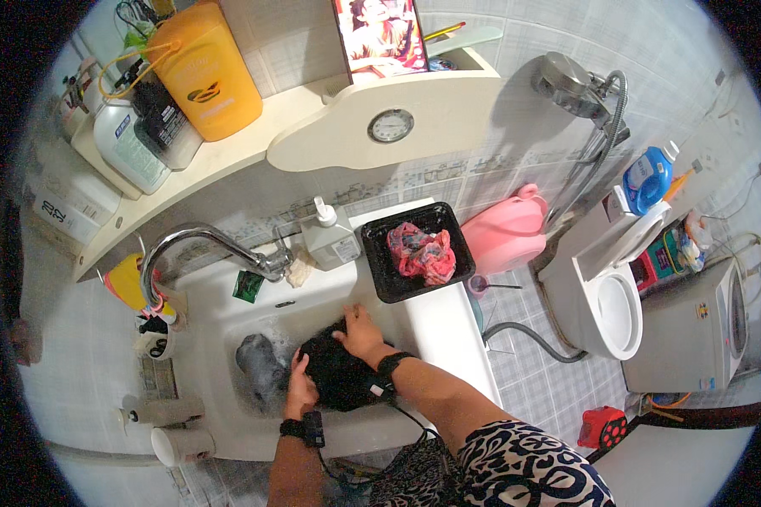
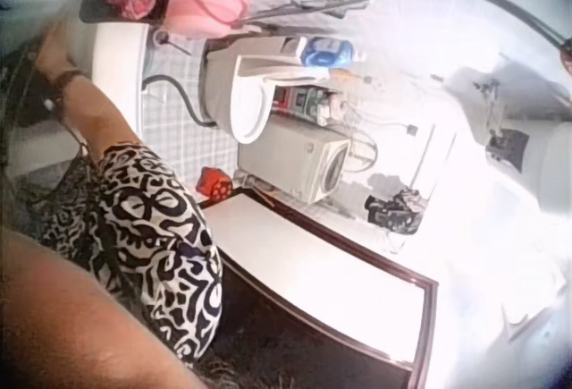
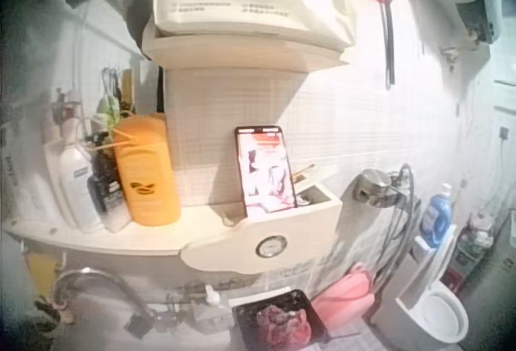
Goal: The person washes a black t-shirt by hand in a bathroom sink, scrubbing and wringing the fabric in soapy water.
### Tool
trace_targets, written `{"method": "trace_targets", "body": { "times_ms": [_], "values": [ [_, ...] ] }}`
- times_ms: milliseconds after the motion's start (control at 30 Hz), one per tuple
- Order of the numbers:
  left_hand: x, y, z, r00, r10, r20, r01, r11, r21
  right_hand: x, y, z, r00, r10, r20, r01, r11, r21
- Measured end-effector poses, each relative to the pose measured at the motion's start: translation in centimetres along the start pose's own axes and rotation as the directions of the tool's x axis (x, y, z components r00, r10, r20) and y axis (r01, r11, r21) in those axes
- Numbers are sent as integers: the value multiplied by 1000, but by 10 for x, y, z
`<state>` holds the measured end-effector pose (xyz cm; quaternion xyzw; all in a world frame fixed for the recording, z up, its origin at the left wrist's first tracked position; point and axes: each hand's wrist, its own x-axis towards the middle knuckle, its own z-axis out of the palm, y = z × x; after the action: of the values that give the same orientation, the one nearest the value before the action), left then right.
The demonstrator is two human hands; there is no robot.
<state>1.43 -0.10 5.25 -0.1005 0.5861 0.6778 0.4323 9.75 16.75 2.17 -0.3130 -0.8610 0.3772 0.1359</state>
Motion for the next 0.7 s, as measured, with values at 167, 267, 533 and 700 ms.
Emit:
{"method": "trace_targets", "body": {
  "times_ms": [167, 267, 533, 700],
  "values": [
    [7, -10, -5, 998, 6, -58, 5, 984, 180, -14, -14, 15, 873, 20, 487, 191, 906, -378],
    [18, -20, -18, 993, 36, -115, 3, 946, 324, -6, 7, 42, 972, 32, 234, 21, 975, -221],
    [35, -17, -23, 993, -110, -49, 94, 960, -263, -45, -60, 1, 910, -341, 237, 116, 757, 644],
    [11, -20, -29, 877, 352, 327, -420, 892, 168, -58, -79, -16, 857, -442, 266, 234, 793, 562]
  ]
}}
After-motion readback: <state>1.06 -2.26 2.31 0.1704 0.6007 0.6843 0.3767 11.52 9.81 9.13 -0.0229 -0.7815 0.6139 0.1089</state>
